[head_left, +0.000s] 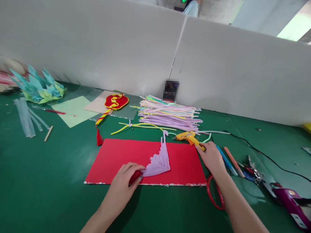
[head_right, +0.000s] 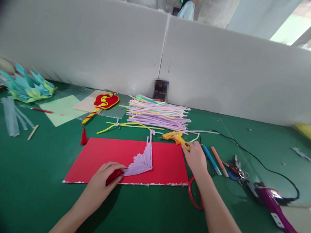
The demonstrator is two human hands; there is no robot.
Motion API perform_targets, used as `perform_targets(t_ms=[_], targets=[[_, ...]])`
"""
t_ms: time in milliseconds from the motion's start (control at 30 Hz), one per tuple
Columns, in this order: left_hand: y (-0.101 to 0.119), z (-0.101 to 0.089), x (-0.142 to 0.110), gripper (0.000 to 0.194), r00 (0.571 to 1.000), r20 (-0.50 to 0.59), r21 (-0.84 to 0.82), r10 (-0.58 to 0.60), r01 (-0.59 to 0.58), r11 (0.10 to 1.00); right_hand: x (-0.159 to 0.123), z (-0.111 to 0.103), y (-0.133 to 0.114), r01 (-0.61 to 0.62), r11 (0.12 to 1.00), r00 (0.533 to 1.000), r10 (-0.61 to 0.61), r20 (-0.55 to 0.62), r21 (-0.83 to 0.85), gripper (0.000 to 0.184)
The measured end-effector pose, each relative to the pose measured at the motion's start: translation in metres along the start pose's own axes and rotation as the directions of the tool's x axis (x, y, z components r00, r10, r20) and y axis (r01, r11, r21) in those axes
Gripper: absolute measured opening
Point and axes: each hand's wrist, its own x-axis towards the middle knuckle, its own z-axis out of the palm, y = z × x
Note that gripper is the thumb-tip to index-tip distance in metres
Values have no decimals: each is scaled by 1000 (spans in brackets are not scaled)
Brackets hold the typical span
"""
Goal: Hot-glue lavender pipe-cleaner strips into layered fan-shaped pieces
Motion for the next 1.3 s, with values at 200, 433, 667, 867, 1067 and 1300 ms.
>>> perform_targets(t_ms=[200, 433, 667, 867, 1067, 1300], targets=[[-1, -3, -1, 22, 1000, 13, 0, -12, 12, 1000, -4, -6, -3, 4, 998, 996, 1, -90, 57, 52], [-2, -7, -4, 29, 1000, 26, -14, -13, 13, 1000, -28, -32, -15, -81, 981, 992, 97, -85, 174, 42], [-12, -27, -4, 29, 970, -224, 113, -99, 127, 985, -58, -34, -22, -99, 973, 993, 85, 77, 210, 38], [-48, -54, -4, 41, 824, -499, 310, -267, 457, 833, -70, -30, -32, -10, 988, 984, -18, 177, 156, 40], [-54, -55, -3, 51, 858, -368, 215, -359, 454, 865, -70, -31, -36, 4, 997, 980, -20, 196, 83, 39], [-46, -51, 6, 52, 872, -349, 180, -343, 421, 889, -74, -33, -33, 20, 1000, 984, -20, 175, -1, 39]])
